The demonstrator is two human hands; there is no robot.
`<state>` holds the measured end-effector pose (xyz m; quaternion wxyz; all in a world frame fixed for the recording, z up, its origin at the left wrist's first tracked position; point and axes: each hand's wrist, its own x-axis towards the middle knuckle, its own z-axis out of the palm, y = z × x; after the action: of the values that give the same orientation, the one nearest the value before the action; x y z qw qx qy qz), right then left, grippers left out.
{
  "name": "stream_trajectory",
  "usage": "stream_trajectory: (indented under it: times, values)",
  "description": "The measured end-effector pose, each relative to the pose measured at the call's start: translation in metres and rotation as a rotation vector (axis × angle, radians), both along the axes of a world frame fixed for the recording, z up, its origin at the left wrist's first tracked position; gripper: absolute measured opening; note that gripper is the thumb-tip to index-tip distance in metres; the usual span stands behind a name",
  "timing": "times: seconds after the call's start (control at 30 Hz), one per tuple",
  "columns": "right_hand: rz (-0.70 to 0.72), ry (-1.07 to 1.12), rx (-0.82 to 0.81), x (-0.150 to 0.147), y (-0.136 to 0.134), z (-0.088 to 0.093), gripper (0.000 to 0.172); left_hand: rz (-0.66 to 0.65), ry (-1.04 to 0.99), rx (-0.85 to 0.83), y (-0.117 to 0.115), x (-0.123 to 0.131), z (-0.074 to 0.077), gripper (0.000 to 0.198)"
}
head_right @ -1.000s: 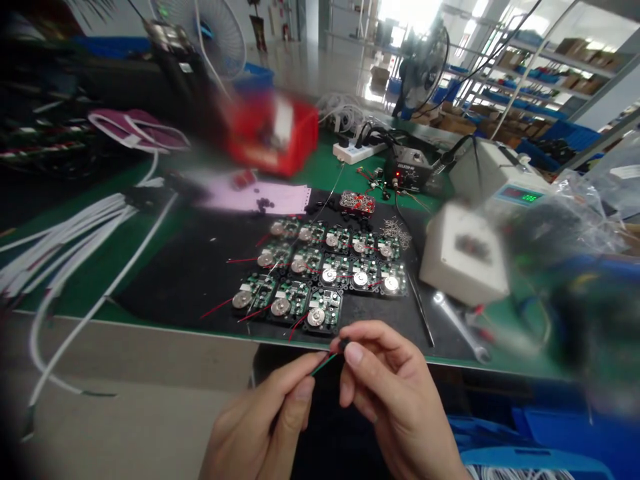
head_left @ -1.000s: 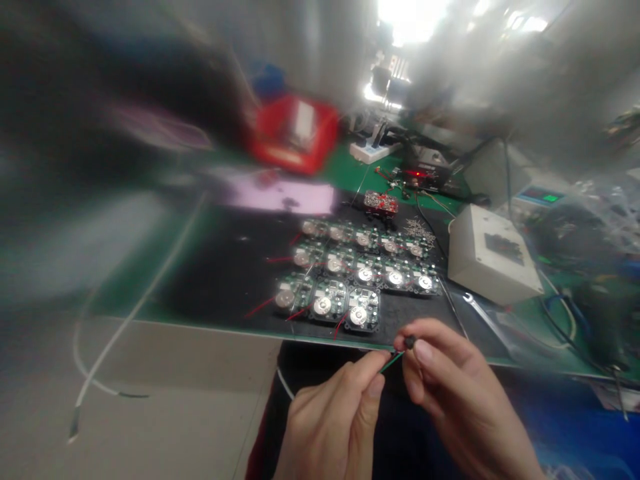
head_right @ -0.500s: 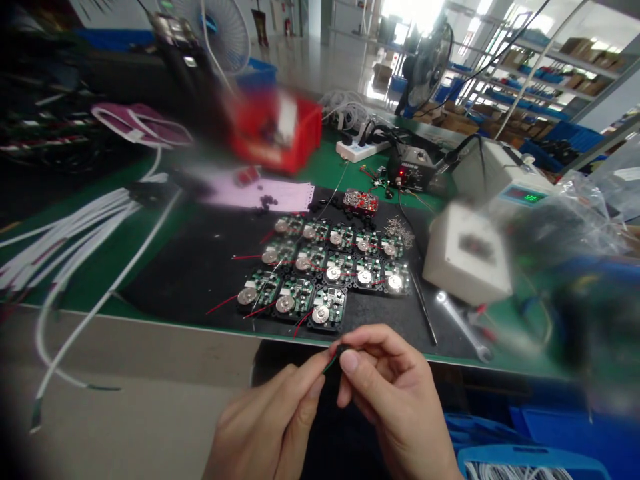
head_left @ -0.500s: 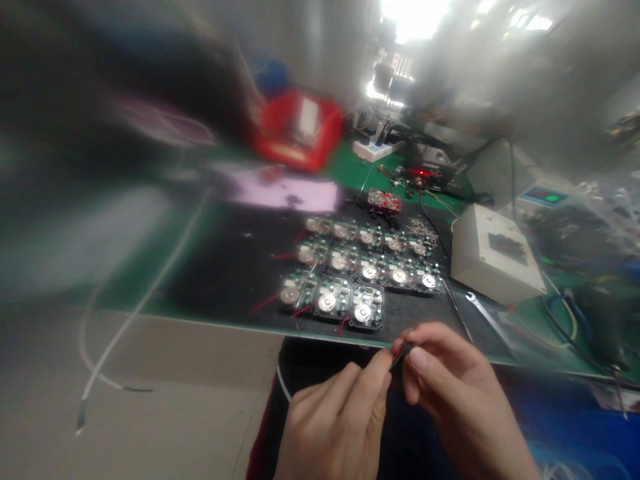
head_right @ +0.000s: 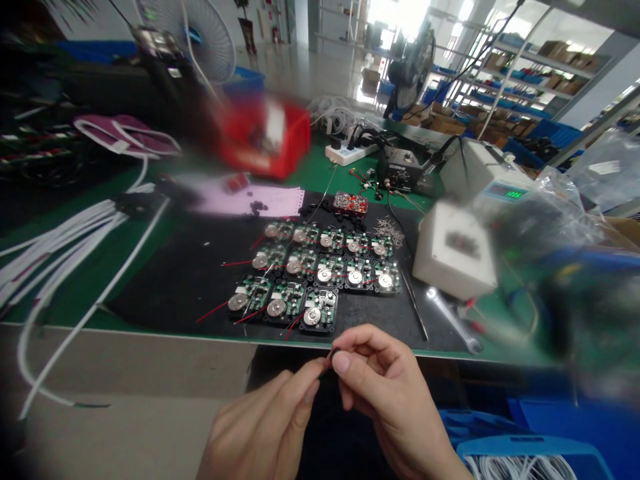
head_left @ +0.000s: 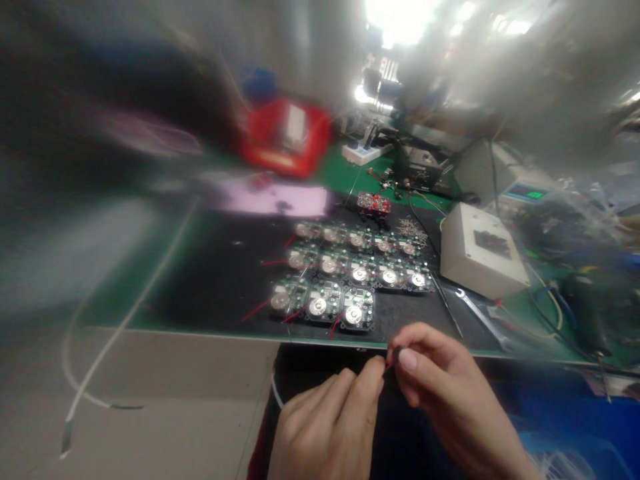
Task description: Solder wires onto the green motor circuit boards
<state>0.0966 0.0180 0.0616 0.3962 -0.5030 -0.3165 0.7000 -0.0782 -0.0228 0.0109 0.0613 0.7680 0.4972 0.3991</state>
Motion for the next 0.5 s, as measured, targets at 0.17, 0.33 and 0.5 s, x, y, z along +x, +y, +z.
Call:
stream_trajectory:
  times: [0.17, 0.33, 0.5]
  values:
    - [0.071, 0.049, 0.057, 0.003, 0.000, -0.013, 0.028, 0.039, -0.006, 0.052, 0.006, 0.001, -0.004, 0.018]
    - [0.076, 0.017, 0.215, -0.001, -0.002, -0.018, 0.021, 0.057, -0.004, 0.103, 0.009, 0.007, -0.009, 0.020]
    - [0.074, 0.164, 0.294, 0.005, -0.001, -0.024, 0.013, 0.024, -0.179, -0.165, 0.000, 0.004, -0.015, 0.033]
